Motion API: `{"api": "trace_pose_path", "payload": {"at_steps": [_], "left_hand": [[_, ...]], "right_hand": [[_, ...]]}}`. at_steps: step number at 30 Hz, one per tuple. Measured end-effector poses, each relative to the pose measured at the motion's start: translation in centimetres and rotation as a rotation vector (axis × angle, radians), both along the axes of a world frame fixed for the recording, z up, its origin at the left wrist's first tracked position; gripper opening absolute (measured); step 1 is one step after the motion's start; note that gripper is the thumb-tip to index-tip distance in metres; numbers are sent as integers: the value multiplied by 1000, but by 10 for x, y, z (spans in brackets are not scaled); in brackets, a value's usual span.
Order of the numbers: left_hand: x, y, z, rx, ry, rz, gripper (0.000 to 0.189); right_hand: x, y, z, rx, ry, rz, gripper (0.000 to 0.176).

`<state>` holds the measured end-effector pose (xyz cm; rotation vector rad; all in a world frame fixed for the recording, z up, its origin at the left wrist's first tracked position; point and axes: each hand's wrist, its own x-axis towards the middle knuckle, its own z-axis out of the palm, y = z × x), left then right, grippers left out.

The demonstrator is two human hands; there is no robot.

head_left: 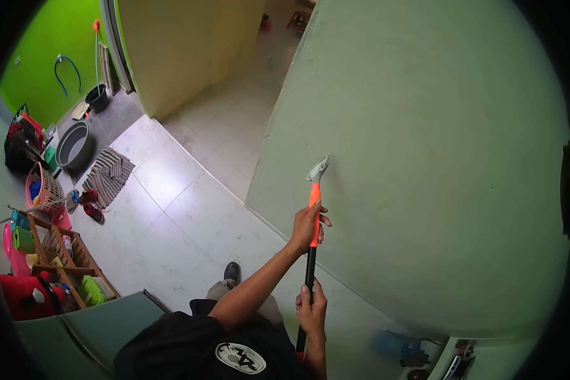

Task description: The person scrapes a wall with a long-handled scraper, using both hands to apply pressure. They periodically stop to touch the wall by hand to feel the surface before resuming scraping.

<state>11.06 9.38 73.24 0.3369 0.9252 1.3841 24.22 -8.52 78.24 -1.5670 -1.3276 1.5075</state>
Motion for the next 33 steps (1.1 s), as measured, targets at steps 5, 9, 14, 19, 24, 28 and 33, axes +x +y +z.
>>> {"api": "trace_pose_path", "payload": {"at_steps": [5,9,14,19,24,28,33], "left_hand": [[2,4,-6,-45,-78,-13,55],[15,6,-8,13,-66,1,56],[25,10,-5,49,52,54,56],[46,15,-5,47,36,118,56],[61,20,-8,34,67,166,56],[81,13,-6,-24,127,174,57],[96,8,-9,-22,105,154,56]], "right_hand": [[7,24,24,-115,59,131,29],[13,50,6,-175,188,52,31],[26,64,-22,-115,223,144,35],[57,60,-26,-35,233,98,41],[78,79,-49,158,48,187,39],[94,71,-47,165,-31,187,41],[103,69,-39,145,-139,184,44]]}}
